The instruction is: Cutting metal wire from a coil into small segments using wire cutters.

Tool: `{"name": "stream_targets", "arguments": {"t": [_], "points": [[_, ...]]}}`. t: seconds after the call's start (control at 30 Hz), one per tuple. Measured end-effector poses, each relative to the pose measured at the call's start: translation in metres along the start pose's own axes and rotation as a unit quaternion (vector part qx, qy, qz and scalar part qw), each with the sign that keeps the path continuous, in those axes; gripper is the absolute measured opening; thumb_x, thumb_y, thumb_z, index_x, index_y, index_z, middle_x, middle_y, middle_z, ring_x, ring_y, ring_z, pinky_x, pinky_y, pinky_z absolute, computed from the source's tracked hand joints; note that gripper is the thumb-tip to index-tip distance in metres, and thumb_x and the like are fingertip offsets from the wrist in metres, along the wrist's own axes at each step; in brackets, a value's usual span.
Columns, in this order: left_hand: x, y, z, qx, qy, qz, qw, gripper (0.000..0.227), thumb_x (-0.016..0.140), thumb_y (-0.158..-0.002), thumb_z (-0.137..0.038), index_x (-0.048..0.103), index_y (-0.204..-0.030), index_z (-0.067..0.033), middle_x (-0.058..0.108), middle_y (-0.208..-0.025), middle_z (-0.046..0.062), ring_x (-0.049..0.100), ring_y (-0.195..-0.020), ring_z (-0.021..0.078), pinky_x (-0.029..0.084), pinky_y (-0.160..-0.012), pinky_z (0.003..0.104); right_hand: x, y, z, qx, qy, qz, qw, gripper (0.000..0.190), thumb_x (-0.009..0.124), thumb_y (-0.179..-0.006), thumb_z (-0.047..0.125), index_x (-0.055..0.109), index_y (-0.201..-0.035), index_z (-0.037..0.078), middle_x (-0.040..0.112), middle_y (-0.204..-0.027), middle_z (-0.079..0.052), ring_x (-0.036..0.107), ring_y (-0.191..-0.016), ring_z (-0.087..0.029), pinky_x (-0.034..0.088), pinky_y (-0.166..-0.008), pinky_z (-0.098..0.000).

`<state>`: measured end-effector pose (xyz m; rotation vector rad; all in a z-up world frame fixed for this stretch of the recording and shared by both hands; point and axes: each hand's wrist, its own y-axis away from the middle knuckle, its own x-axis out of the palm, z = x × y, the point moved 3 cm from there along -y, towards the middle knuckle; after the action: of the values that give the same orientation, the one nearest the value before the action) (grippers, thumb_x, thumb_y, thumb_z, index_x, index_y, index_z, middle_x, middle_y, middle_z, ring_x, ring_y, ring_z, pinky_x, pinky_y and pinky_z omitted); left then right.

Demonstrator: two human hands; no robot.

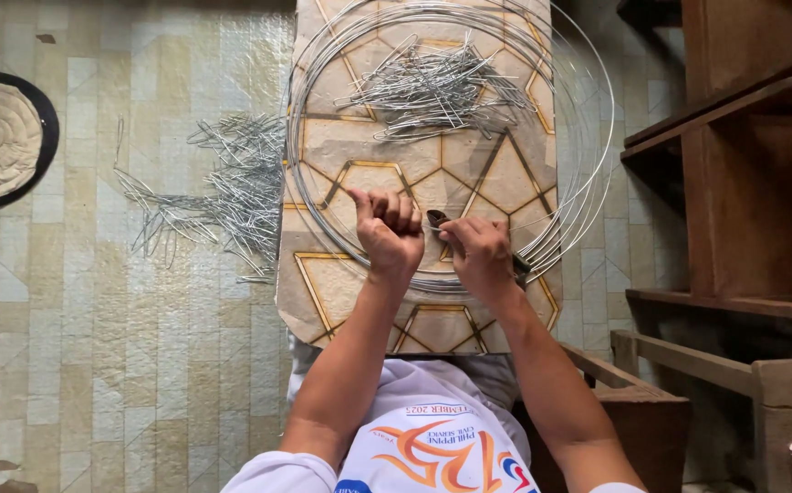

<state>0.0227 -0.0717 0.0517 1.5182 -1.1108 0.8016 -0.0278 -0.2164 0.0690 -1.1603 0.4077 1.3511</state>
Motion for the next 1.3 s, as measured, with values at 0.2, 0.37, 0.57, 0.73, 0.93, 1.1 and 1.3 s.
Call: {"name": "stream_targets", "arguments": {"t": [0.2, 0.37, 0.57, 0.73, 0.93, 1.1, 1.3], "points": [[-0.003, -0.003, 0.003, 0.032, -0.016, -0.008, 0.999, 0.051, 0.035, -0.104, -0.065, 0.035, -0.074, -0.0231, 0.016, -0.064, -0.009, 0.021, -0.05, 0.0096, 0.023, -0.045, 0.023, 0.0, -0.001, -0.002, -0.011, 0.008, -0.008, 1.0, 0.001, 0.073, -0.096, 0.026, 0.072, -0.097, 0.026, 0.071, -0.084, 0.008, 0.071, -0.081, -0.017, 0.044, -0.084, -0.0326], [0.02, 0.02, -0.022, 0.11, -0.256, 0.009, 0.961, 0.061, 0.036, -0.103, -0.068, 0.04, -0.115, -0.0087, 0.044, -0.101, 0.009, 0.047, -0.09, 0.0196, 0.041, -0.086, 0.035, -0.002, -0.002, -0.006, -0.008, 0.009, -0.01, 1.0, 0.004, 0.074, -0.095, 0.02, 0.071, -0.097, 0.022, 0.07, -0.084, 0.004, 0.071, -0.08, -0.02, 0.045, -0.08, -0.0339], [0.018, 0.041, -0.04, 0.486, -0.711, 0.182, 0.474, 0.027, 0.068, -0.097, -0.025, 0.066, -0.121, -0.0137, 0.065, -0.117, 0.007, 0.057, -0.121, 0.0304, 0.027, -0.119, 0.051, 0.004, 0.0, -0.011, -0.025, 0.033, -0.012, 0.999, 0.006, 0.075, -0.093, 0.02, 0.071, -0.095, 0.024, 0.07, -0.083, 0.007, 0.071, -0.082, -0.018, 0.045, -0.08, -0.0327], [0.006, 0.032, -0.019, 0.414, -0.812, 0.346, 0.22, 0.008, 0.06, -0.09, -0.023, 0.062, -0.098, -0.0199, 0.064, -0.088, 0.0, 0.065, -0.084, 0.0211, 0.05, -0.097, 0.041, 0.009, 0.005, -0.013, -0.051, 0.063, 0.001, 0.997, 0.012, 0.079, -0.085, 0.022, 0.07, -0.093, 0.025, 0.068, -0.082, 0.007, 0.07, -0.082, -0.017, 0.045, -0.082, -0.034], [-0.003, 0.024, -0.013, 0.371, -0.815, 0.395, 0.207, 0.001, 0.062, -0.088, -0.016, 0.063, -0.088, -0.0172, 0.063, -0.076, 0.004, 0.065, -0.077, 0.0257, 0.051, -0.071, 0.037, 0.021, 0.018, -0.025, -0.044, 0.079, -0.013, 0.996, 0.011, 0.076, -0.087, 0.025, 0.07, -0.095, 0.027, 0.068, -0.083, 0.008, 0.07, -0.083, -0.016, 0.046, -0.083, -0.0328], [-0.007, 0.019, -0.013, 0.325, -0.811, 0.416, 0.252, 0.009, 0.059, -0.09, -0.016, 0.065, -0.095, -0.0194, 0.064, -0.076, 0.002, 0.063, -0.077, 0.0253, 0.051, -0.067, 0.036, 0.015, 0.019, -0.022, -0.043, 0.072, -0.012, 0.996, 0.012, 0.076, -0.087, 0.022, 0.07, -0.097, 0.026, 0.069, -0.086, 0.007, 0.071, -0.085, -0.016, 0.046, -0.083, -0.0333], [-0.008, 0.018, -0.013, 0.325, -0.8, 0.419, 0.281, 0.004, 0.058, -0.092, -0.018, 0.061, -0.094, -0.0201, 0.059, -0.076, 0.003, 0.062, -0.077, 0.0264, 0.051, -0.067, 0.036, 0.007, 0.015, -0.016, -0.036, 0.06, 0.015, 0.997, 0.009, 0.072, -0.092, 0.027, 0.068, -0.1, 0.029, 0.067, -0.086, 0.008, 0.07, -0.085, -0.015, 0.044, -0.085, -0.0336]]}}
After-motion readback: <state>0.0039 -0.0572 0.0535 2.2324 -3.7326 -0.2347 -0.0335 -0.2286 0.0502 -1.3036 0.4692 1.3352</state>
